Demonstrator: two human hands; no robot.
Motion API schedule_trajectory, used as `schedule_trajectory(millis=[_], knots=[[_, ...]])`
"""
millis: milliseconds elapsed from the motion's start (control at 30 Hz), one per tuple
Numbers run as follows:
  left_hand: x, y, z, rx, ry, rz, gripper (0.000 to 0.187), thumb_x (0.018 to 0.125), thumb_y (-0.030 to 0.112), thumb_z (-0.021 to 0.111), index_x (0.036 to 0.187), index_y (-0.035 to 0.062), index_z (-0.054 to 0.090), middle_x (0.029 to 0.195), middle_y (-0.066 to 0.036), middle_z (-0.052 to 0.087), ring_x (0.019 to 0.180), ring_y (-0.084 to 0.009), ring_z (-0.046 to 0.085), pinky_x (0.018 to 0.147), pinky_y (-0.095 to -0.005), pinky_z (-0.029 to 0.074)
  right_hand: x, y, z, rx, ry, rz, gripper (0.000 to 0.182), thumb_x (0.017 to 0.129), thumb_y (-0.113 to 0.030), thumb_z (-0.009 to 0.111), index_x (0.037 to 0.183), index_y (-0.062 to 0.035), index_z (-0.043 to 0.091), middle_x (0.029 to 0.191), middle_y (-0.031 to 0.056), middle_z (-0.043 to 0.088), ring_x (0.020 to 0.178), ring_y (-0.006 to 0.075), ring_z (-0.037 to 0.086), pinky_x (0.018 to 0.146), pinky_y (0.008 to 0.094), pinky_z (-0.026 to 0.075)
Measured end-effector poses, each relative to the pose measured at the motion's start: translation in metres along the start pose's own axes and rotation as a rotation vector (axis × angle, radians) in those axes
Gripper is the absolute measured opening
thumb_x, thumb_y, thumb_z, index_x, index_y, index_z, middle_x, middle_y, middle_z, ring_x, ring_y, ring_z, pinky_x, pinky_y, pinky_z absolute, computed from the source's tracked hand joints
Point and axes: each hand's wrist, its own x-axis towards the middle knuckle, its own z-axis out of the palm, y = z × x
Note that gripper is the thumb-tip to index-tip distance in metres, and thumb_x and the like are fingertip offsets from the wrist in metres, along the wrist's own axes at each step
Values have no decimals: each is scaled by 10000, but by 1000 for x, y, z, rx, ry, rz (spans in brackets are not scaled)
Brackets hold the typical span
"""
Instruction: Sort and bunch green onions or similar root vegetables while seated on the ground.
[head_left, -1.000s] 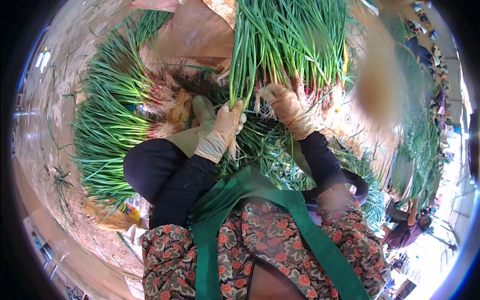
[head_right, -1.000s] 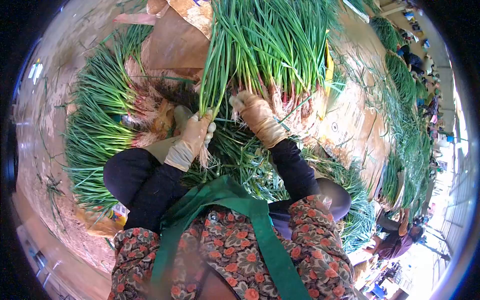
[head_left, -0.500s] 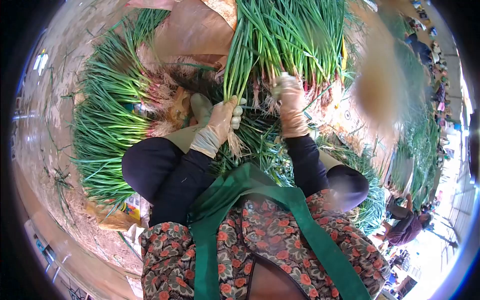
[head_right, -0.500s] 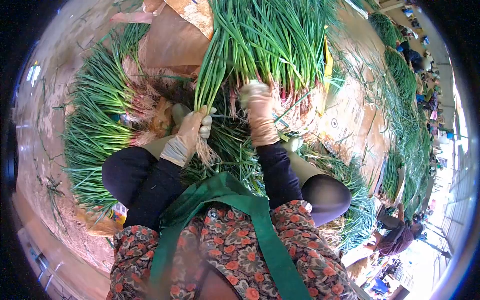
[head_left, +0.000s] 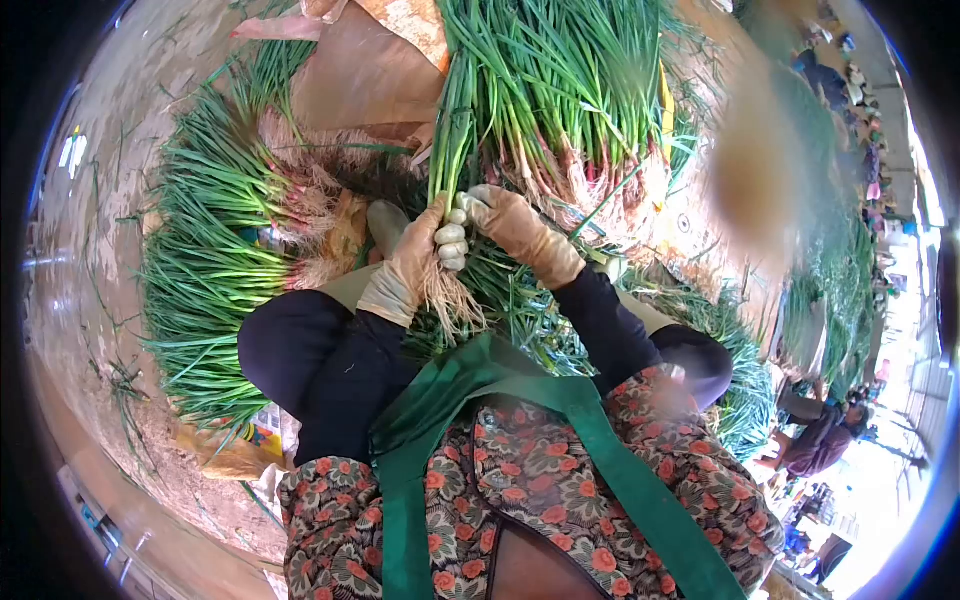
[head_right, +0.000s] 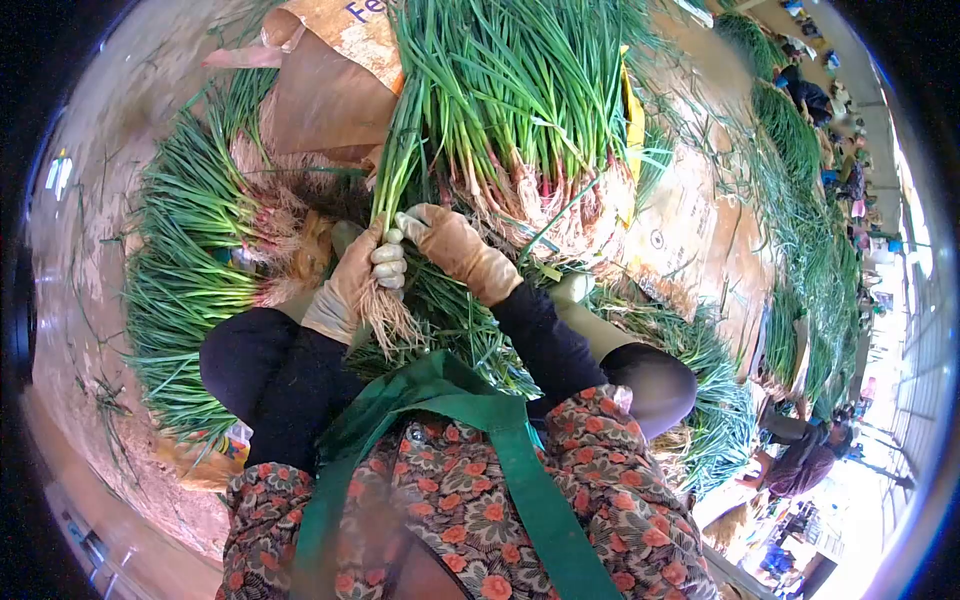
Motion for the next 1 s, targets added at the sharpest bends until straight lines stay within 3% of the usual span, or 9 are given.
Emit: schedule_trajectory(millis=[100, 233, 367, 467, 600, 733, 833, 900, 1000], knots=[[-3, -8, 19, 654, 638, 389, 479, 889, 541, 430, 753, 87, 501, 509, 61, 297, 415, -76, 310, 388, -231, 259, -41, -57, -10, -367, -80, -17, 312, 896, -340, 541, 1030, -61, 581, 854, 77, 638, 769, 190, 600, 683, 307, 478], [-8, 18, 11, 277, 519, 453, 533, 814, 602, 511, 845, 70, 521, 524, 46, 334, 440, -100, 363, 398, -253, 313, -63, -57, -41, -563, -531, 238, 429, 854, -402, 569, 1099, -50, 553, 925, 135, 645, 878, 275, 625, 750, 357, 479], [2, 4, 5, 325, 359, 224, 414, 877, 348, 566, 1164, 54, 522, 552, 50, 379, 519, -112, 461, 462, -250, 398, -9, -36, -62, -741, 333, 89, 371, 832, -375, 581, 996, -43, 590, 839, 193, 639, 794, 327, 631, 723, 404, 489], [4, 4, 5, 294, 320, 278, 361, 888, 232, 546, 1206, 68, 495, 668, 39, 543, 675, -112, 566, 549, -245, 476, 28, -3, -61, -1074, 163, 345, 332, 831, -360, 573, 943, -49, 604, 777, 189, 635, 734, 334, 628, 687, 405, 496], [16, -6, -14, 423, 439, 314, 282, 887, 191, 544, 1135, 59, 520, 930, -81, 648, 864, -173, 628, 656, -259, 533, -6, -40, -21, -843, 134, 140, 333, 849, -364, 538, 951, -52, 598, 753, 173, 634, 722, 327, 626, 667, 402, 494], [13, -1, -28, 538, 384, 387, 134, 880, 166, 558, 974, 75, 528, 866, -81, 634, 693, -152, 622, 485, -260, 502, -36, -1, 18, -612, -262, -78, 254, 894, -283, 486, 1024, -86, 581, 933, 176, 615, 814, 288, 616, 675, 380, 495], [0, 0, 22, 374, 528, 548, 104, 888, 171, 546, 950, 93, 516, 769, -51, 611, 633, -133, 596, 457, -252, 486, -2, 14, -22, -667, 55, 27, 333, 894, -316, 486, 1082, -47, 542, 991, 155, 614, 872, 295, 613, 731, 375, 493], [-2, 5, 28, 381, 459, 540, 106, 888, 197, 559, 932, 116, 507, 644, 21, 502, 512, -78, 488, 430, -223, 406, 19, -29, -30, -879, 211, 354, 402, 884, -377, 493, 1039, -11, 550, 956, 158, 631, 861, 302, 625, 709, 388, 500], [-1, 16, 21, 176, 353, 374, 122, 876, 209, 589, 945, 118, 547, 582, 62, 373, 443, -52, 354, 402, -201, 285, 50, 10, -37, -1138, 15, 402, 436, 852, -440, 516, 929, -23, 618, 860, 176, 649, 814, 295, 646, 696, 412, 501]])
